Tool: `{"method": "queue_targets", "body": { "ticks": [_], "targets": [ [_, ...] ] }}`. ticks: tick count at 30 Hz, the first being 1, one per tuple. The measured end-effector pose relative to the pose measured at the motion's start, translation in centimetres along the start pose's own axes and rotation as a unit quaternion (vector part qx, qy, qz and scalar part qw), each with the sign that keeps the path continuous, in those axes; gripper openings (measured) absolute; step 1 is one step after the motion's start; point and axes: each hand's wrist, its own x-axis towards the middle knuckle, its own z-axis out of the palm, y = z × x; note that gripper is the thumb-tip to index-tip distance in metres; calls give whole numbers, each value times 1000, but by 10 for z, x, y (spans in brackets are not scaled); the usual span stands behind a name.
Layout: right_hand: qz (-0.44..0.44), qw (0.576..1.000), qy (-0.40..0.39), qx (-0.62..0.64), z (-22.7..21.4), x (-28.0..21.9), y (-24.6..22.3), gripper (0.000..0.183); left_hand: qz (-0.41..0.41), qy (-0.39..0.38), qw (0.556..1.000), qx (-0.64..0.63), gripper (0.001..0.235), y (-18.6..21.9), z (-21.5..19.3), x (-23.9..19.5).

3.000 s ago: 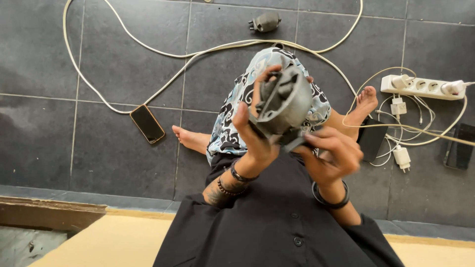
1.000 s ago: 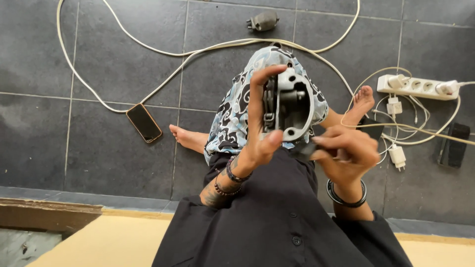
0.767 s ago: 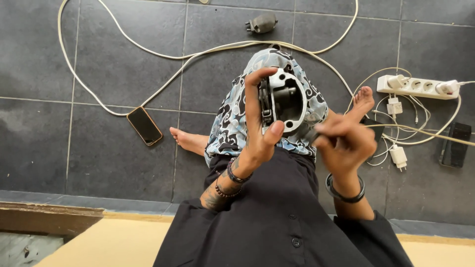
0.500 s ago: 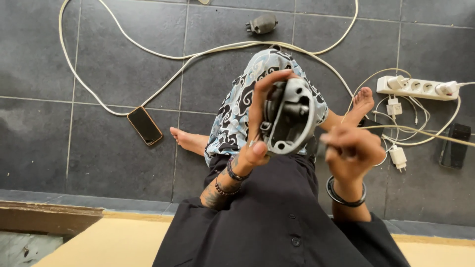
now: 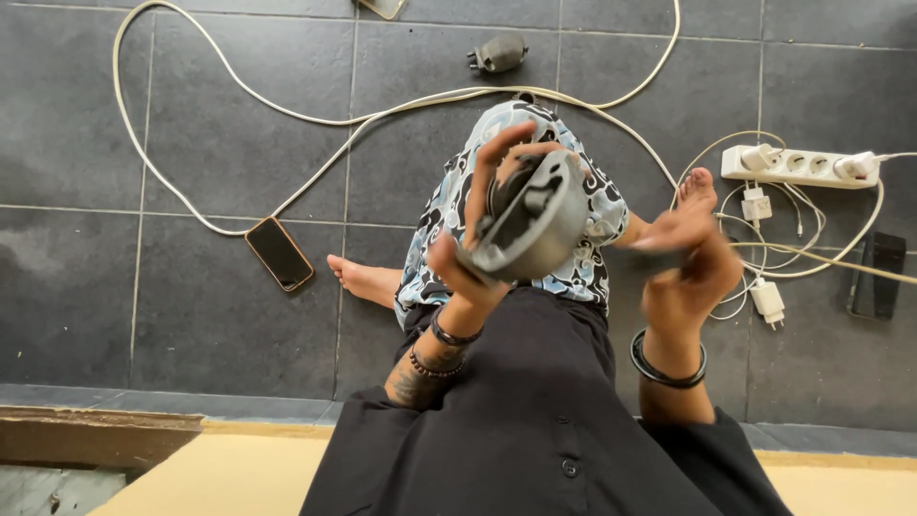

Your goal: Cleaning a metal engine component using a brush and a scraping tool to remove dirt and grime.

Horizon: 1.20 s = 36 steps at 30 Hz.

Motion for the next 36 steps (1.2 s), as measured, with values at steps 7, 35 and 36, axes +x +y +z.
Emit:
{"method": "queue_targets", "body": {
  "ticks": [7, 35, 36],
  "targets": [
    [-29, 994, -74, 69, 0, 4, 25, 77, -168, 53, 977, -118, 99, -15, -20, -1],
    [409, 851, 7, 328, 56, 10, 28, 43, -62, -37, 930, 361, 97, -40, -65, -5],
    [405, 853, 7, 329, 59, 13, 20, 48, -40, -18, 928, 370, 91, -44, -70, -4]
  ]
}}
